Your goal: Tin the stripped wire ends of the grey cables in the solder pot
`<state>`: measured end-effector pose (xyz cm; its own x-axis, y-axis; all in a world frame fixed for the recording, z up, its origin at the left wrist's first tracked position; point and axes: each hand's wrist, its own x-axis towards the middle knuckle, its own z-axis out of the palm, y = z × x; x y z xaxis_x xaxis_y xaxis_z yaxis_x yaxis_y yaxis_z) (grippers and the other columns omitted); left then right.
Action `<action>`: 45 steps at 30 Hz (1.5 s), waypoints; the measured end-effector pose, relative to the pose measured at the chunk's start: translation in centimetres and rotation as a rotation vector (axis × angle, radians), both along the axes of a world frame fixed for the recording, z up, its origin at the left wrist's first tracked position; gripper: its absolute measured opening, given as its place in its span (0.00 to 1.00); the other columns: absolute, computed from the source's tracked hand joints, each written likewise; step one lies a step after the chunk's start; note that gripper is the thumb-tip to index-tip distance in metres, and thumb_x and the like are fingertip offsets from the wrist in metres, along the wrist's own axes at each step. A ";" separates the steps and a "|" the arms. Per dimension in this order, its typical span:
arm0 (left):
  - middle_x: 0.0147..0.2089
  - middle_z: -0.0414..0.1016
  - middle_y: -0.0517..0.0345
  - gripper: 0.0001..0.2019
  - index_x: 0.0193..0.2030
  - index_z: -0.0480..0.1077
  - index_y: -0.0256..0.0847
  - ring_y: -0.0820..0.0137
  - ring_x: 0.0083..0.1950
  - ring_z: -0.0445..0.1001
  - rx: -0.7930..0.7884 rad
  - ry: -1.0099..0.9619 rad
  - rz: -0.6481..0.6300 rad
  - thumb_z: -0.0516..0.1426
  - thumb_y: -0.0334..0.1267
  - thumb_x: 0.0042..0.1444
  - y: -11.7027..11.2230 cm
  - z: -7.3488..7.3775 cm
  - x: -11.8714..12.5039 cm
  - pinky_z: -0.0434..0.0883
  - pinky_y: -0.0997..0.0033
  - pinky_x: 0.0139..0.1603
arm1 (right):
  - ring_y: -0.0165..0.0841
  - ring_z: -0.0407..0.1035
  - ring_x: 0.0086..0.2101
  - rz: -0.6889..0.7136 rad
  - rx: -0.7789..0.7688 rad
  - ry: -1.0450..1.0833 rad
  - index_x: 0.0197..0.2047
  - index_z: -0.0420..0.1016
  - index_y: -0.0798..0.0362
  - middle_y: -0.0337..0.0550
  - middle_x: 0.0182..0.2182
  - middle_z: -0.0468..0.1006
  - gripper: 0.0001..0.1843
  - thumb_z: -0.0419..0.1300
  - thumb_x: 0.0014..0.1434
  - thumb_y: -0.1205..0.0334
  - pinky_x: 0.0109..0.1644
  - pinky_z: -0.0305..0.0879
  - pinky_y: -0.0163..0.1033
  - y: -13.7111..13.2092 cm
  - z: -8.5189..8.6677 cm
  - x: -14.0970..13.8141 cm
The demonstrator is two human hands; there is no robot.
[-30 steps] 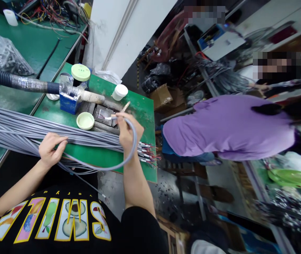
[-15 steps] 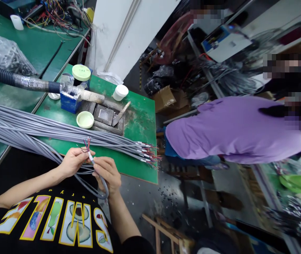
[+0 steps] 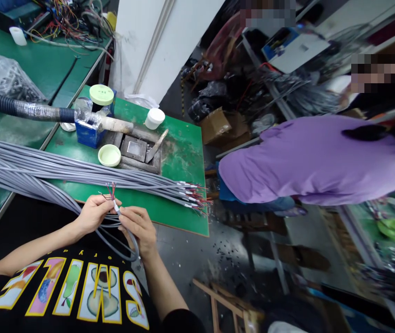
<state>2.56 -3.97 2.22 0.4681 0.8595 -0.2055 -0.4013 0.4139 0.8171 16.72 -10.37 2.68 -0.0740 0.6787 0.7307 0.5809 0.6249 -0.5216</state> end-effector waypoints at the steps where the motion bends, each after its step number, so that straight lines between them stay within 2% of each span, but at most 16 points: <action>1: 0.28 0.78 0.52 0.19 0.18 0.75 0.36 0.72 0.27 0.70 -0.002 0.008 0.001 0.66 0.52 0.41 0.0 0.1 0.0 0.69 0.70 0.33 | 0.40 0.75 0.39 0.003 -0.003 0.003 0.55 0.72 0.41 0.47 0.41 0.82 0.20 0.59 0.60 0.65 0.35 0.75 0.48 0.0 -0.1 0.0; 8: 0.22 0.75 0.54 0.16 0.13 0.73 0.40 0.69 0.28 0.70 0.040 0.007 0.074 0.67 0.48 0.40 0.1 -0.2 -0.1 0.68 0.68 0.35 | 0.38 0.75 0.40 0.080 -0.056 0.056 0.56 0.71 0.40 0.44 0.42 0.82 0.24 0.59 0.59 0.69 0.38 0.75 0.46 0.0 -0.5 0.2; 11: 0.22 0.75 0.54 0.16 0.15 0.74 0.40 0.68 0.30 0.71 0.119 0.069 0.066 0.65 0.48 0.43 0.2 -0.4 -0.2 0.68 0.67 0.37 | 0.34 0.77 0.34 0.024 -0.264 0.122 0.54 0.73 0.42 0.41 0.37 0.83 0.20 0.55 0.61 0.69 0.36 0.75 0.41 0.2 0.3 0.8; 13: 0.23 0.75 0.54 0.15 0.17 0.75 0.39 0.69 0.30 0.71 0.141 0.104 0.033 0.65 0.48 0.44 0.2 -0.3 -0.1 0.68 0.68 0.36 | 0.33 0.76 0.28 0.007 -0.464 0.157 0.46 0.78 0.46 0.40 0.30 0.83 0.14 0.53 0.63 0.65 0.32 0.73 0.37 0.5 1.2 1.1; 16: 0.24 0.75 0.56 0.14 0.22 0.76 0.38 0.73 0.26 0.68 0.070 0.090 -0.004 0.67 0.48 0.41 0.2 0.1 0.1 0.68 0.71 0.31 | 0.31 0.72 0.21 0.041 -0.672 0.135 0.32 0.79 0.51 0.38 0.20 0.78 0.10 0.57 0.59 0.58 0.26 0.68 0.33 1.0 2.5 1.0; 18: 0.25 0.74 0.58 0.15 0.25 0.76 0.37 0.77 0.23 0.65 0.011 0.051 0.019 0.68 0.47 0.38 0.4 0.4 0.2 0.65 0.75 0.27 | 0.29 0.68 0.18 0.026 -0.729 0.121 0.30 0.78 0.52 0.36 0.17 0.75 0.10 0.59 0.58 0.57 0.23 0.63 0.32 1.3 3.0 0.7; 22: 0.23 0.72 0.62 0.14 0.26 0.73 0.37 0.81 0.20 0.61 -0.030 0.023 0.105 0.69 0.44 0.36 1.2 1.1 0.1 0.61 0.79 0.22 | 0.27 0.63 0.17 -0.005 -0.764 0.088 0.28 0.77 0.52 0.35 0.15 0.71 0.13 0.58 0.59 0.55 0.22 0.58 0.32 1.6 3.4 0.3; 26: 0.19 0.69 0.64 0.13 0.25 0.74 0.37 0.81 0.18 0.60 0.018 0.086 0.127 0.68 0.43 0.37 1.9 1.4 -0.2 0.58 0.79 0.19 | 0.27 0.64 0.18 0.056 -0.765 -0.012 0.28 0.77 0.52 0.35 0.17 0.72 0.14 0.57 0.60 0.55 0.24 0.57 0.32 1.9 3.7 0.3; 32: 0.22 0.74 0.60 0.13 0.27 0.76 0.37 0.77 0.20 0.68 0.003 0.068 0.114 0.68 0.43 0.37 2.2 1.6 -0.4 0.67 0.76 0.23 | 0.30 0.68 0.23 0.013 -0.727 -0.024 0.31 0.77 0.51 0.38 0.22 0.76 0.11 0.56 0.60 0.57 0.28 0.62 0.33 2.2 4.2 0.5; 36: 0.24 0.77 0.58 0.13 0.26 0.76 0.37 0.76 0.22 0.70 -0.029 0.051 0.124 0.69 0.43 0.36 2.2 1.7 -0.6 0.70 0.76 0.25 | 0.30 0.68 0.23 0.005 -0.734 -0.009 0.32 0.76 0.51 0.38 0.22 0.76 0.10 0.57 0.60 0.58 0.29 0.62 0.33 2.2 4.2 0.3; 39: 0.25 0.77 0.58 0.14 0.26 0.77 0.36 0.75 0.22 0.71 -0.057 0.058 0.115 0.70 0.44 0.35 2.1 1.6 -0.6 0.72 0.75 0.26 | 0.31 0.69 0.26 -0.015 -0.714 0.050 0.35 0.75 0.51 0.39 0.26 0.77 0.07 0.57 0.59 0.59 0.29 0.64 0.34 2.3 4.3 -0.2; 45: 0.27 0.78 0.59 0.14 0.26 0.76 0.37 0.74 0.26 0.74 -0.055 0.054 0.125 0.70 0.43 0.34 2.0 1.5 -0.4 0.74 0.73 0.30 | 0.28 0.65 0.23 -0.116 -0.695 0.142 0.33 0.72 0.52 0.38 0.27 0.75 0.06 0.58 0.57 0.59 0.27 0.62 0.33 2.9 4.3 -1.3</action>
